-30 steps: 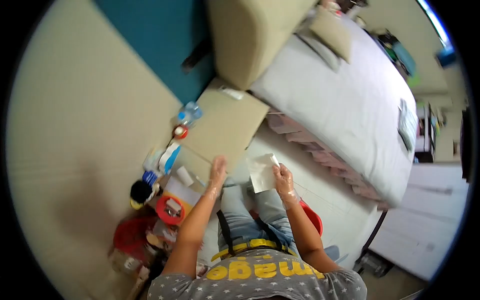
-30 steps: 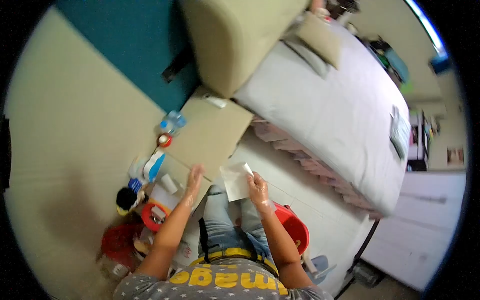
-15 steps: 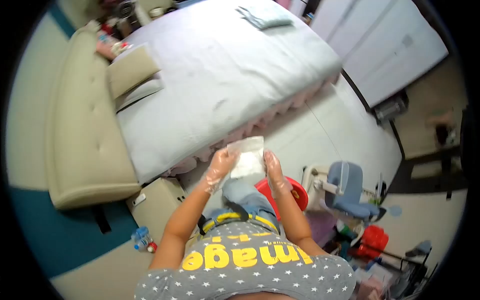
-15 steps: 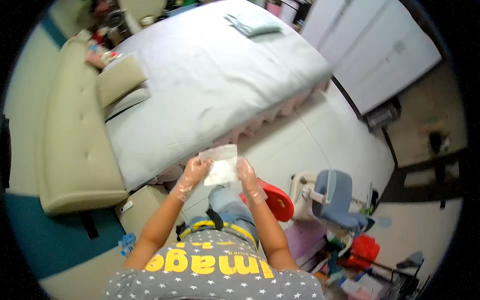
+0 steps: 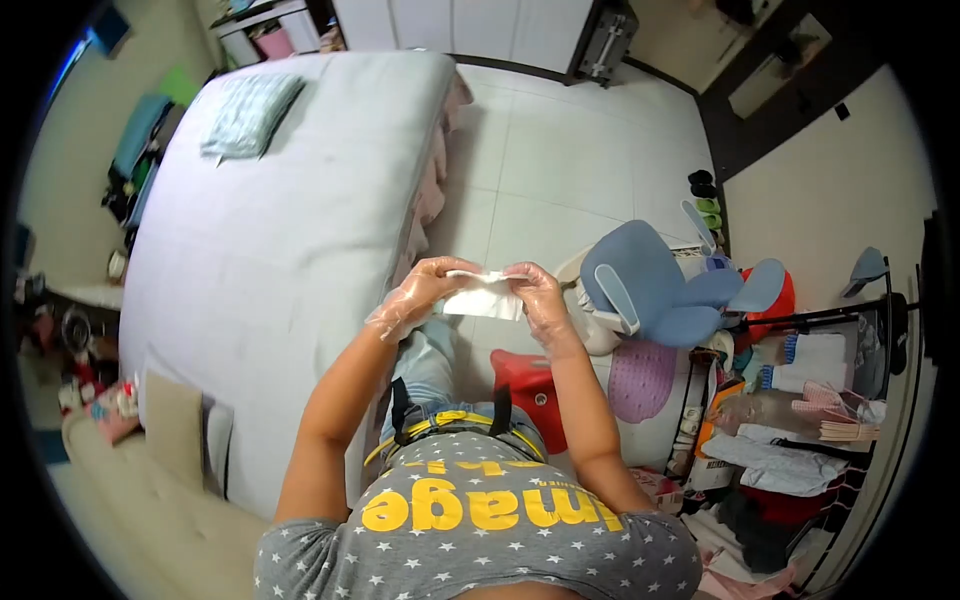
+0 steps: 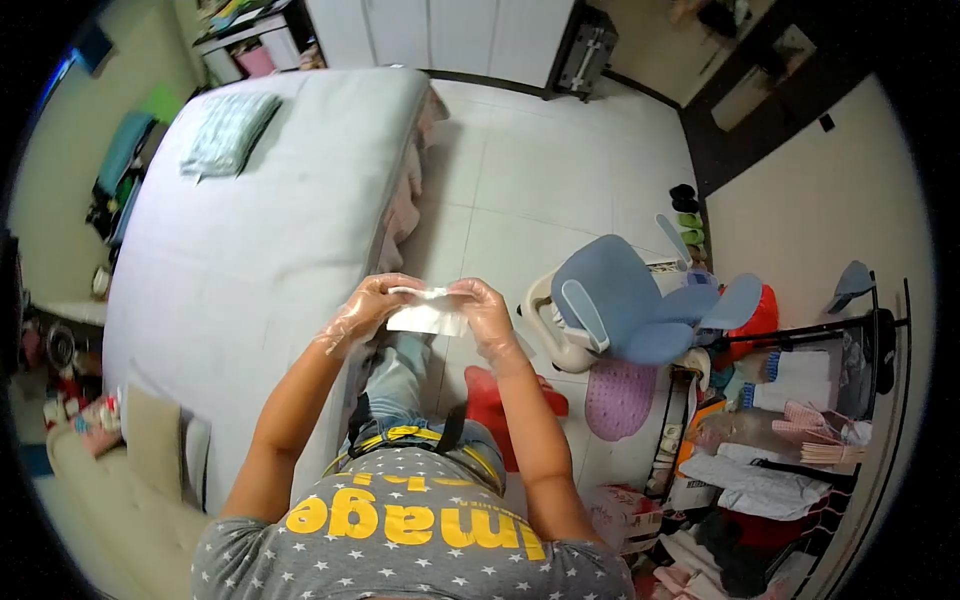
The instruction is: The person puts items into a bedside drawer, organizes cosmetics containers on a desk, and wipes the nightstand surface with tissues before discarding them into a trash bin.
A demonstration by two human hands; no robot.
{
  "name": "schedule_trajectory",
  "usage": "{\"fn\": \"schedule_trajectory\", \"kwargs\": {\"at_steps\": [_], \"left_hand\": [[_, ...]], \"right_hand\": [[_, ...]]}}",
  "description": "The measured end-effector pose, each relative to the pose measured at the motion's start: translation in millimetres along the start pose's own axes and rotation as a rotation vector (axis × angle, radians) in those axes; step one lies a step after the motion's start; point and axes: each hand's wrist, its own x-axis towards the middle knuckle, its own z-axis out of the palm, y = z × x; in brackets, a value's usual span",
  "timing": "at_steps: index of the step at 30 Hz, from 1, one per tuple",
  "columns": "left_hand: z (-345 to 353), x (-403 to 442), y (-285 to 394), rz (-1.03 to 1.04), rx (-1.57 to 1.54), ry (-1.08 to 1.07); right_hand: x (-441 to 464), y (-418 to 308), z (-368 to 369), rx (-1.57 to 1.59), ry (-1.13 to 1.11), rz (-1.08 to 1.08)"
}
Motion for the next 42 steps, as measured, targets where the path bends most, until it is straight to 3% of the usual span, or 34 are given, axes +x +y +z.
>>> {"fn": "schedule_trajectory", "kwargs": {"at_steps": [4,6,7,12,14,17,21,25,27,28,30,32,38,42], "left_hand": [[-60.5,107.8,54.2,-0.027,-0.025,-0.187],[-85.6,157.1,90.8,0.081,0.251,-0.237],[-95.5,185.1,104.6,0.073,0.212,-0.256],[-109.1,293.3,169.0,0.058,0.231,-0.303],[-114.4,341.7,179.2,0.065,0.201,-0.307],[-118.0,411.4,189.1,0.013,-0.01,-0.328],[-128.9,521.6,199.8,0.064,-0.04,-0.36],[-150.1,630.7,239.9,0.065,0.06,-0.167],[-166.8,674.8,264.5,0.259,0.177,-0.043],[-176.3,690.7,274.3,0.253,0.163,-0.007],[-198.6,718.3,296.0,0.432,0.232,0.081],[-224.7,747.5,308.4,0.38,0.192,0.161],[-325.5,880.7,276.9,0.221,0.071,0.419],[-386.6,952.2,261.0,0.375,-0.086,0.621]], "right_hand": [[103.2,-31.5,-2.3,-0.113,0.109,-0.032],[154.5,-50.4,3.6,-0.107,0.171,-0.042],[178.7,-58.7,3.1,-0.13,0.184,-0.1],[272.3,-116.7,-7.1,-0.16,0.284,-0.165],[308.3,-142.6,-7.6,0.255,0.329,-0.101],[370.7,-151.7,-37.6,0.325,0.228,-0.027],[471.5,-168.5,-73.9,0.345,0.176,0.008],[589.3,-224.5,-103.3,0.664,0.078,0.066],[653.3,-254.0,-105.4,0.769,0.012,0.119],[688.3,-262.7,-105.1,0.667,0.025,0.174],[755.4,-269.7,-99.9,0.55,0.019,0.263],[822.6,-264.0,-87.5,0.251,-0.117,0.228],[1009.3,-227.1,-33.2,0.078,-0.028,0.192],[1118.4,-193.9,-19.4,0.022,0.086,0.162]]}}
